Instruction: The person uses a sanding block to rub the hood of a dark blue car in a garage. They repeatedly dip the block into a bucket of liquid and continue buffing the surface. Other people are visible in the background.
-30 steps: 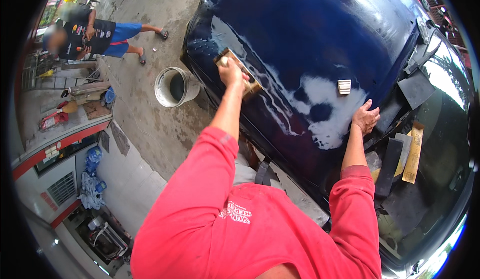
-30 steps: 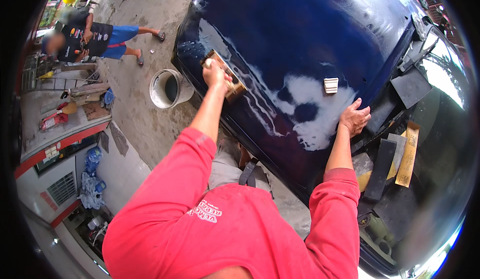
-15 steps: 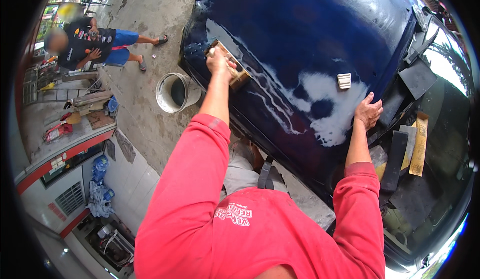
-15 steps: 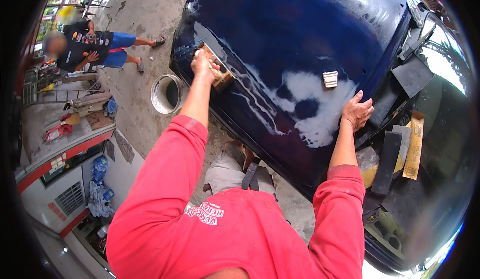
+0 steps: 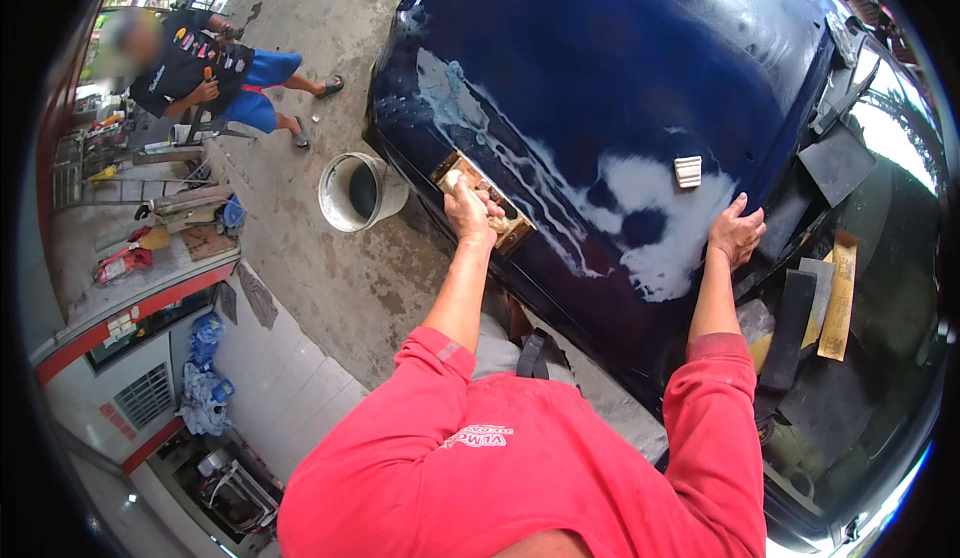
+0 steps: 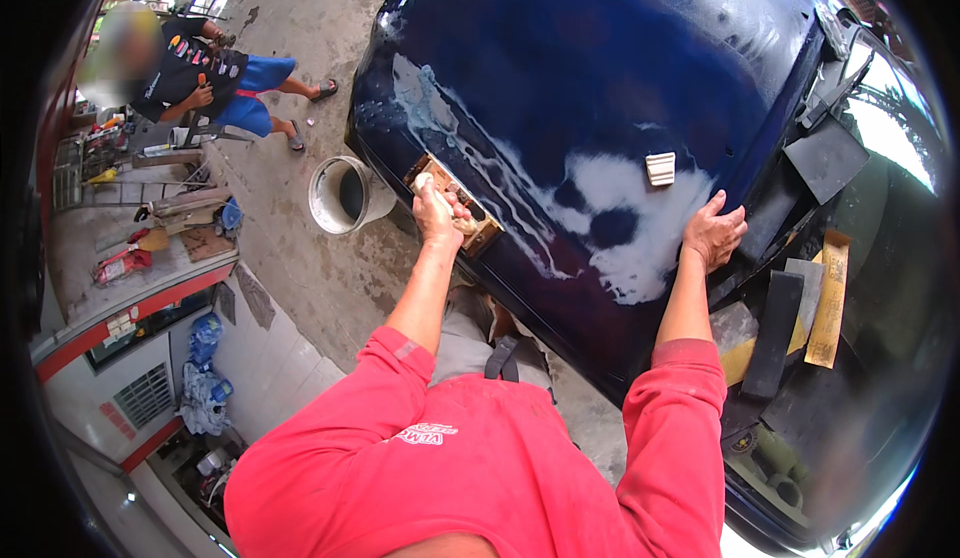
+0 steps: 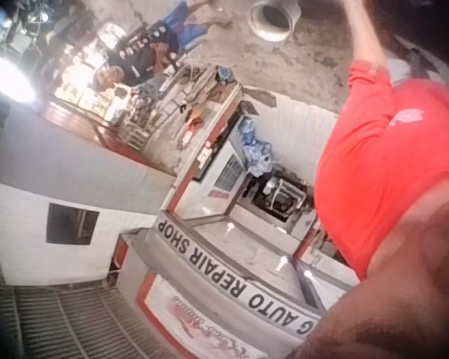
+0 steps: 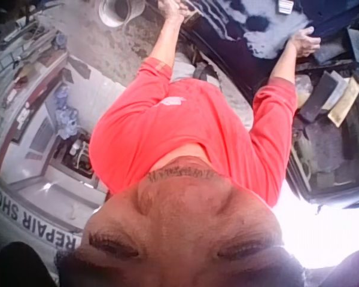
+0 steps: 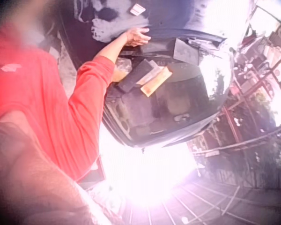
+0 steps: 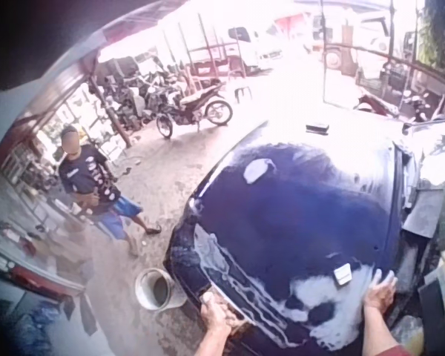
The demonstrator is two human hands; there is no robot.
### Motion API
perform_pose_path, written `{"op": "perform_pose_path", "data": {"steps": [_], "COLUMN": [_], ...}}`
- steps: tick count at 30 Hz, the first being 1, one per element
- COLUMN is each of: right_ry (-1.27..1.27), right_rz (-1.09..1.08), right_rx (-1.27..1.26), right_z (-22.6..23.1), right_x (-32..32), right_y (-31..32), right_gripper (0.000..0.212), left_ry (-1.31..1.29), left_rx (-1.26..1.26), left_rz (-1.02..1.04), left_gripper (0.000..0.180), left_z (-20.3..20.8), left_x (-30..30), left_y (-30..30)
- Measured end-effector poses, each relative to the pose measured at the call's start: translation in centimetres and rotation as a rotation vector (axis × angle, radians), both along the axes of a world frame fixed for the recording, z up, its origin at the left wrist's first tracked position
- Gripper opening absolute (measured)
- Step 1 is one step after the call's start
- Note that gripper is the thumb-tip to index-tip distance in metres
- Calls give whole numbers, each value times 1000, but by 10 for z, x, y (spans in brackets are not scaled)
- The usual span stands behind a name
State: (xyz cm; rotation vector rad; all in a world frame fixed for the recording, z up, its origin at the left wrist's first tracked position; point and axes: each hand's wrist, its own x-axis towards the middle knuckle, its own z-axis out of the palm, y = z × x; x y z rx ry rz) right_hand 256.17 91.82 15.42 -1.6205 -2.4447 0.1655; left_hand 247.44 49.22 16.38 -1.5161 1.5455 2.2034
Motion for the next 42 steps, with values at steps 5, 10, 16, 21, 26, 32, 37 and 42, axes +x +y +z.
{"op": "perform_pose_path", "data": {"steps": [5,10,16,21,26,32,37,42], "right_ry": [-25,-2,-23,-16,60,51,37,75], "right_rz": [0,-2,-12,0,10,0,-21,11], "right_rx": [19,-6,-21,-11,54,9,-20,-6], "right_z": [0,4,3,1,3,7,10,15], "right_x": [-1,-3,-3,-1,0,1,0,2], "right_y": [1,0,0,-1,-5,-7,-8,-9], "right_gripper": [69,69,69,68,61,60,61,57], "left_ry": [255,87,142,56,143,84,4,209], "left_rx": [-112,-83,-216,-98,-146,-57,68,-1], "left_rz": [-76,-69,-94,-25,-19,-63,41,-24], "left_gripper": [36,30,31,27,23,42,46,45], "left_z": [-23,-23,-25,-38,-48,-58,-52,-41], "left_x": [-49,-20,-58,-47,-25,-73,-32,-5], "left_y": [-17,-11,-18,-17,-12,-31,-21,-5]}}
